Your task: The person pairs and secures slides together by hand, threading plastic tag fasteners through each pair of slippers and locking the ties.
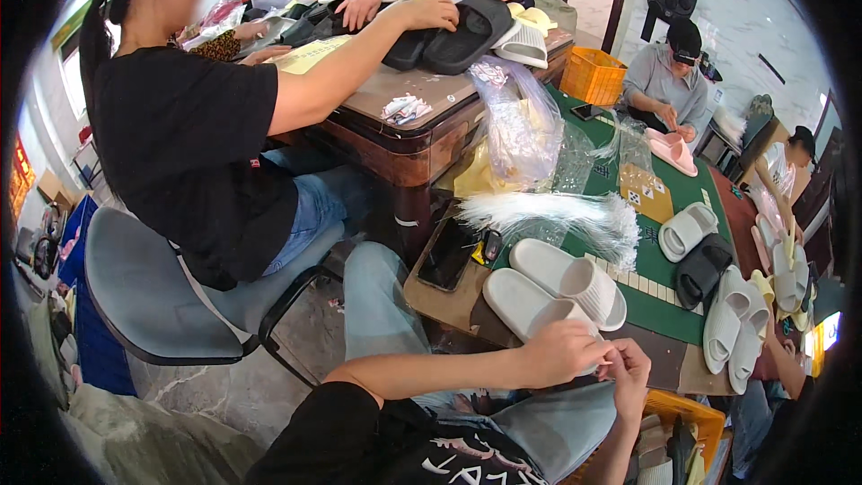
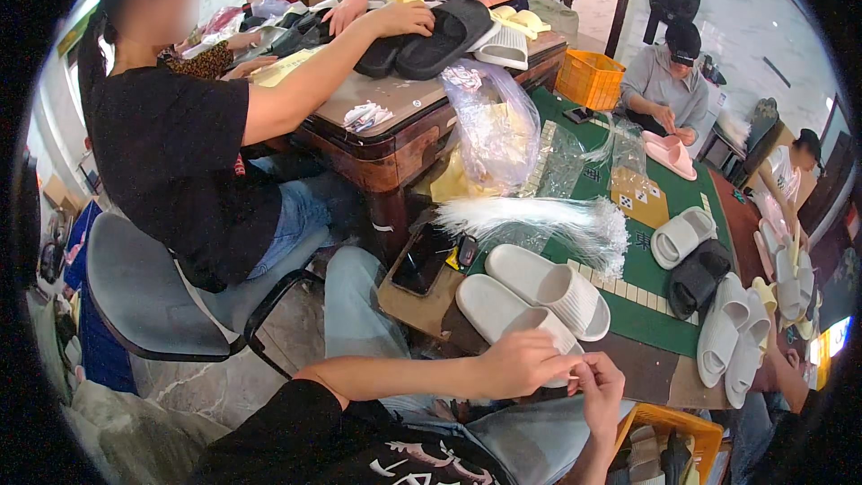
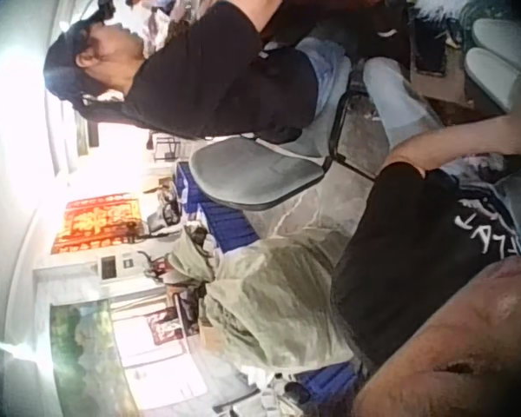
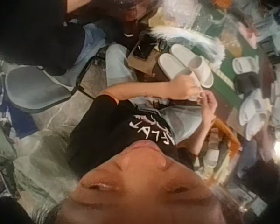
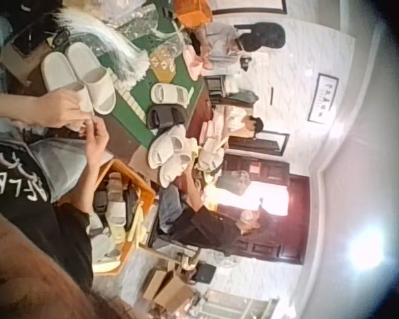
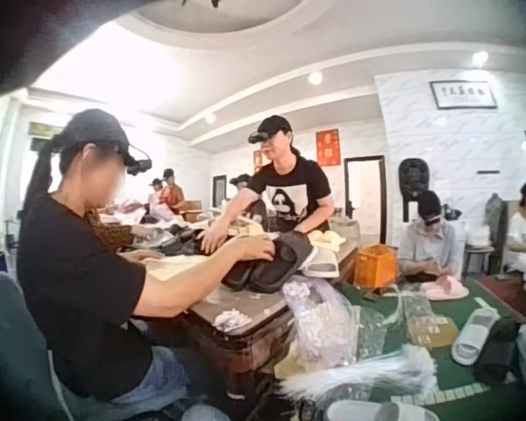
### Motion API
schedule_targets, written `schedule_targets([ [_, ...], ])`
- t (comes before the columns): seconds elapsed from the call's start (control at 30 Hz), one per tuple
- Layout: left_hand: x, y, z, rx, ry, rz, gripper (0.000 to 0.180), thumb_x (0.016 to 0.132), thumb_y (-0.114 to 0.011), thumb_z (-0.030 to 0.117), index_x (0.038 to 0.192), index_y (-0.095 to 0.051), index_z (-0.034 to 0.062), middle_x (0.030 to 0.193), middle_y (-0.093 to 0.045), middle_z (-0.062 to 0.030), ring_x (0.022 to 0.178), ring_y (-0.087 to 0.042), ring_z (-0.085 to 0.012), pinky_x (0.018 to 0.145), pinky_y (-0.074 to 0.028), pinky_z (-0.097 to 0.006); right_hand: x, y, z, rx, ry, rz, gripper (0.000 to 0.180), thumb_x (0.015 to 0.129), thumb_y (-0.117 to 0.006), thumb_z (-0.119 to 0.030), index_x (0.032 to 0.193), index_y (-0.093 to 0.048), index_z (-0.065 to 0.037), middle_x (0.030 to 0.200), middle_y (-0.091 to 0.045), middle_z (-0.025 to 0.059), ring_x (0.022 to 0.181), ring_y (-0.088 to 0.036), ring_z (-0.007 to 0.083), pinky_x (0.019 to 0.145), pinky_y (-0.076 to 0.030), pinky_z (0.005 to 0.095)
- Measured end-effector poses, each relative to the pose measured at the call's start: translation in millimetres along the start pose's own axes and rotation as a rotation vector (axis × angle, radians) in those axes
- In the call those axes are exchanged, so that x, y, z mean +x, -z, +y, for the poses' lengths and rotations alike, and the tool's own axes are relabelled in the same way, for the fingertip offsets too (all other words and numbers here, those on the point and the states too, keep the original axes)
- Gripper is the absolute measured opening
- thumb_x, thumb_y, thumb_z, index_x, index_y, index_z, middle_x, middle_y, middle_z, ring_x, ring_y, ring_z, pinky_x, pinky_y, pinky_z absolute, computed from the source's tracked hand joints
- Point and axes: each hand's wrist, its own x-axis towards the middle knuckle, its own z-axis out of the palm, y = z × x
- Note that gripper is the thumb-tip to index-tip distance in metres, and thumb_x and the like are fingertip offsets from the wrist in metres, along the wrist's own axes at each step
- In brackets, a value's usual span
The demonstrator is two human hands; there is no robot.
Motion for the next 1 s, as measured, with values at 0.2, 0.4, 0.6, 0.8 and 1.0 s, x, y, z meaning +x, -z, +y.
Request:
schedule_targets([
  [0.2,-15,-1,-9,-0.089,0.294,-0.069,0.016,0.075,-0.055,0.008,0.091,-0.060,0.0075,0.077,-0.062,-0.0088,0.072,-0.062,-0.0260,0.058,-0.048,-0.037,-4,-12,8,0.000,0.045,0.046,0.012,0.092,-0.049,-0.008,0.083,-0.051,0.000,0.063,-0.052,0.0022,0.054,-0.048,0.0071,0.048,-0.038,0.0198],
  [0.4,-25,6,-23,-0.169,0.271,-0.190,0.009,0.073,-0.054,0.009,0.078,-0.062,0.0059,0.080,-0.064,-0.0090,0.076,-0.062,-0.0271,0.063,-0.048,-0.040,-6,-23,23,0.006,0.005,0.124,0.013,0.091,-0.049,-0.007,0.081,-0.052,0.000,0.061,-0.051,0.0021,0.052,-0.047,0.0071,0.048,-0.037,0.0208],
  [0.6,-47,32,-40,0.027,0.421,-0.254,0.018,0.074,-0.055,0.007,0.090,-0.064,0.0091,0.085,-0.064,-0.0077,0.078,-0.062,-0.0264,0.065,-0.050,-0.037,-5,-29,34,-0.206,0.010,0.144,0.013,0.090,-0.051,-0.007,0.086,-0.058,0.003,0.060,-0.053,0.0016,0.052,-0.047,0.0069,0.049,-0.038,0.0212],
  [0.8,-62,46,-68,0.172,0.551,-0.201,0.013,0.074,-0.055,0.005,0.081,-0.065,0.0077,0.078,-0.062,-0.0080,0.074,-0.061,-0.0275,0.063,-0.048,-0.038,1,-24,49,-0.285,-0.031,0.350,0.012,0.087,-0.054,-0.005,0.088,-0.063,0.003,0.065,-0.056,0.0035,0.056,-0.049,0.0077,0.051,-0.041,0.0223],
  [1.0,-55,-1,-83,-0.032,0.489,-0.428,0.011,0.073,-0.059,0.009,0.081,-0.066,0.0083,0.080,-0.062,-0.0104,0.074,-0.060,-0.0322,0.063,-0.047,-0.042,0,-25,60,-0.379,0.022,0.353,0.009,0.084,-0.055,0.002,0.090,-0.060,0.004,0.072,-0.056,0.0028,0.059,-0.051,0.0076,0.053,-0.043,0.0214],
])
